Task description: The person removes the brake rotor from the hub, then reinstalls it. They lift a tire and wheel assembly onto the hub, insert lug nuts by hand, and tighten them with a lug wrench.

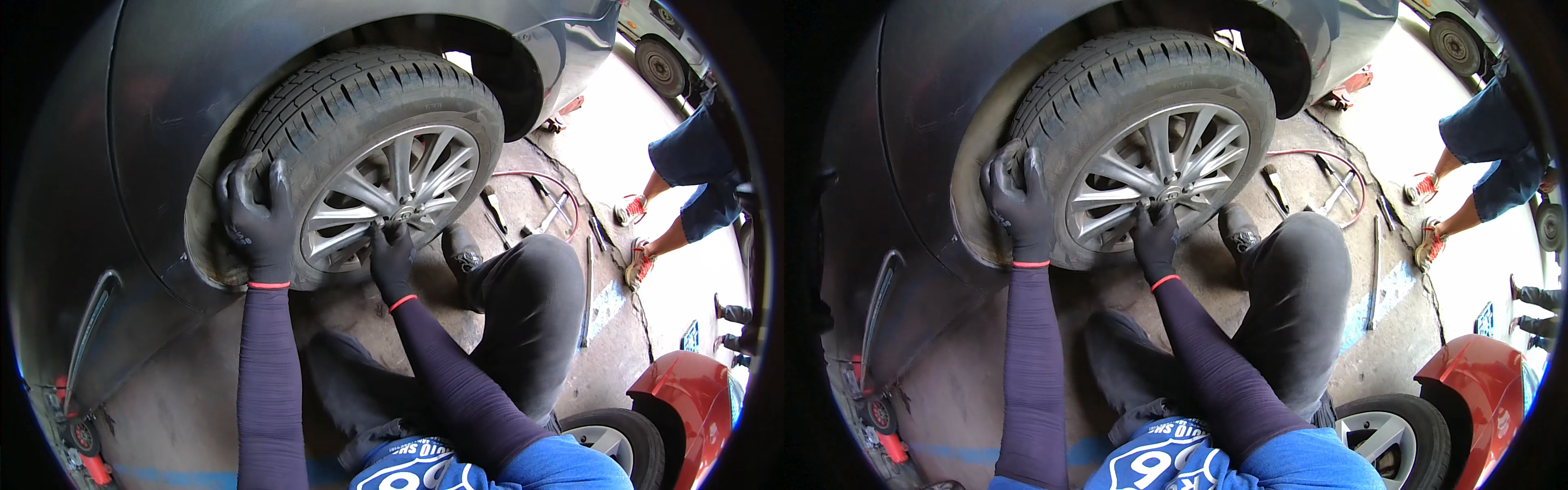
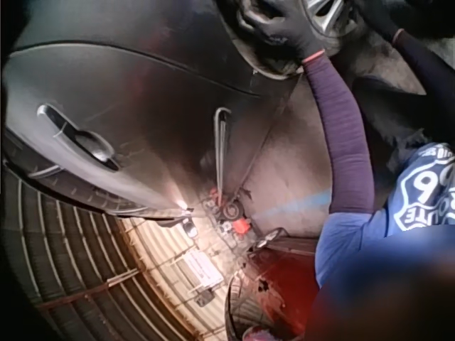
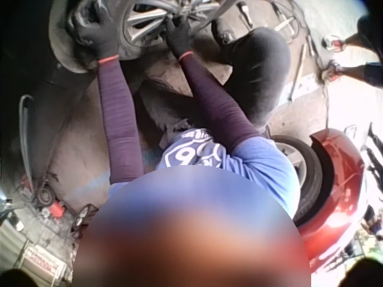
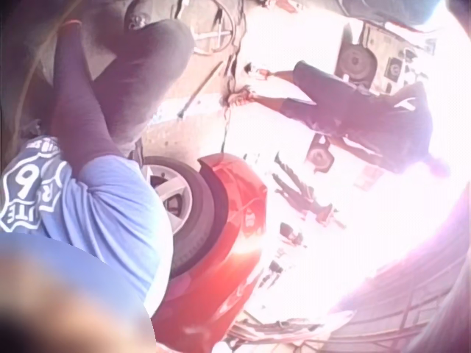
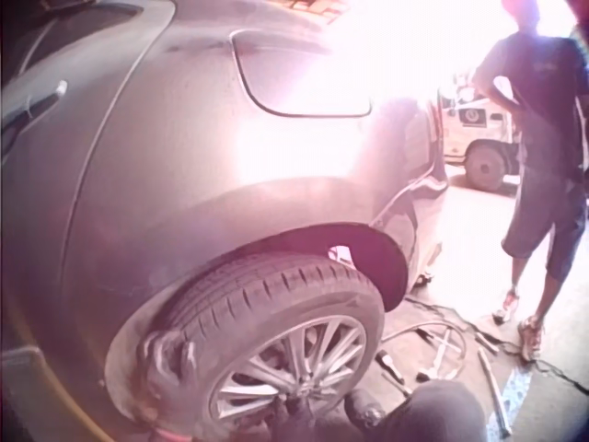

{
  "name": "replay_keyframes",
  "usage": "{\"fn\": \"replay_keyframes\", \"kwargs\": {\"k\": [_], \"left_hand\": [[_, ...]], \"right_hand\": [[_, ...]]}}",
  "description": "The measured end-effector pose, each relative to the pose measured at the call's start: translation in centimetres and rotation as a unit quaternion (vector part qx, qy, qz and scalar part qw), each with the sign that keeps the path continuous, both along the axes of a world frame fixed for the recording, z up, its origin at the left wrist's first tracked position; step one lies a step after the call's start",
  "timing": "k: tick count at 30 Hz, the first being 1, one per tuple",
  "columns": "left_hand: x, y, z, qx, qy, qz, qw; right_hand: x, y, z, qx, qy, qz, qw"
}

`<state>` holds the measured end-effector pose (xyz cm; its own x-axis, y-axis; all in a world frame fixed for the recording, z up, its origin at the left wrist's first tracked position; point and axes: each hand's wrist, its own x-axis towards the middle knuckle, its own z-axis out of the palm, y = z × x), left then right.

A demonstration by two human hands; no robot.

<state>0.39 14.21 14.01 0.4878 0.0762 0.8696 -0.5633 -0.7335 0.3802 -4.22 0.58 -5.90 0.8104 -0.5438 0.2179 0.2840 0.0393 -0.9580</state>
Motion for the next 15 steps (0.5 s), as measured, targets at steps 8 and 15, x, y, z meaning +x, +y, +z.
{"fn": "replay_keyframes", "kwargs": {"k": [8,15], "left_hand": [[-9.2,-0.5,-3.5,0.04,0.083,-0.005,0.996],[-30.2,-1.4,-16.8,-0.391,0.521,-0.207,0.73]], "right_hand": [[-8.3,-1.1,2.5,-0.113,0.203,0.122,0.965],[-21.2,-3.8,9.4,-0.481,0.11,0.276,0.825]]}}
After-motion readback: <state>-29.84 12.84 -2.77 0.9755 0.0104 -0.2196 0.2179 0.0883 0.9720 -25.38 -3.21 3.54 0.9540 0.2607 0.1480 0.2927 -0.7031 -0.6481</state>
